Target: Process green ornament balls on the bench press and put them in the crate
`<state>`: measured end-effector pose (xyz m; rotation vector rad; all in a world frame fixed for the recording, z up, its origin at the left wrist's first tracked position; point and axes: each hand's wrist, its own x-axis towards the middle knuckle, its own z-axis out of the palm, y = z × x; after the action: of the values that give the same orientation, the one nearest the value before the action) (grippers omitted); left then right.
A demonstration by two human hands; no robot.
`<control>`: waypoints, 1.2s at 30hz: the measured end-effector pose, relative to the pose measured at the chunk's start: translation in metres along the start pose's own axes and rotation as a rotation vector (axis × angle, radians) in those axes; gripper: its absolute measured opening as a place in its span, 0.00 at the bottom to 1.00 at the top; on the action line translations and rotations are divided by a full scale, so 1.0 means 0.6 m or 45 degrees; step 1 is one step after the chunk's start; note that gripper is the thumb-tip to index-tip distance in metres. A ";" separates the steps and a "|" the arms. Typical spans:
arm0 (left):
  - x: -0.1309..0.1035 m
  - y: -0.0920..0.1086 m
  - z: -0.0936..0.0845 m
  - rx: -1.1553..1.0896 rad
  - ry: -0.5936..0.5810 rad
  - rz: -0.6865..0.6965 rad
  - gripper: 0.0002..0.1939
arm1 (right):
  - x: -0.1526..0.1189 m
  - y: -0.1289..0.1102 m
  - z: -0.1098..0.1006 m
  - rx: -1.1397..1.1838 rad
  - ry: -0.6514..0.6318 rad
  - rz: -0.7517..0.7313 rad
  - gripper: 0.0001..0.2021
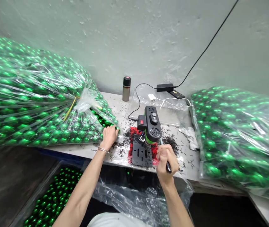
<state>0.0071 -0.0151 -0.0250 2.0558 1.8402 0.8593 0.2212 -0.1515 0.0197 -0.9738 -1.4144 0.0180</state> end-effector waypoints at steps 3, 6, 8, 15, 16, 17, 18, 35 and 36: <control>0.026 0.001 0.011 -0.038 -0.065 -0.032 0.05 | -0.001 -0.002 0.001 -0.003 0.009 0.026 0.15; 0.024 0.003 0.010 -0.086 -0.082 -0.076 0.05 | -0.001 -0.004 0.000 -0.015 -0.007 0.023 0.15; 0.010 0.001 -0.001 -0.184 -0.060 -0.135 0.12 | -0.001 -0.004 -0.001 -0.018 -0.031 0.005 0.15; -0.080 0.015 -0.027 -1.428 -0.120 -0.581 0.24 | -0.004 -0.003 0.001 -0.011 -0.016 0.016 0.15; -0.093 0.024 -0.021 -1.525 -0.183 -0.606 0.23 | -0.005 -0.003 0.002 -0.009 -0.011 0.015 0.15; -0.105 0.033 -0.012 -1.593 -0.242 -0.631 0.22 | -0.006 -0.002 0.002 -0.008 -0.008 0.012 0.15; -0.115 0.043 -0.001 -1.635 -0.292 -0.660 0.20 | -0.006 -0.002 0.002 -0.009 -0.007 0.008 0.15; -0.147 0.104 0.102 -0.854 -0.348 -0.116 0.20 | 0.053 -0.036 -0.005 -0.020 -0.075 0.063 0.17; -0.147 0.106 0.102 -0.742 -0.335 -0.057 0.19 | 0.051 -0.035 -0.006 -0.022 -0.081 0.054 0.16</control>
<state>0.0916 -0.0990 -0.0613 1.6577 1.2951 0.9246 0.2199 -0.1497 0.0571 -1.0252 -1.4540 0.0683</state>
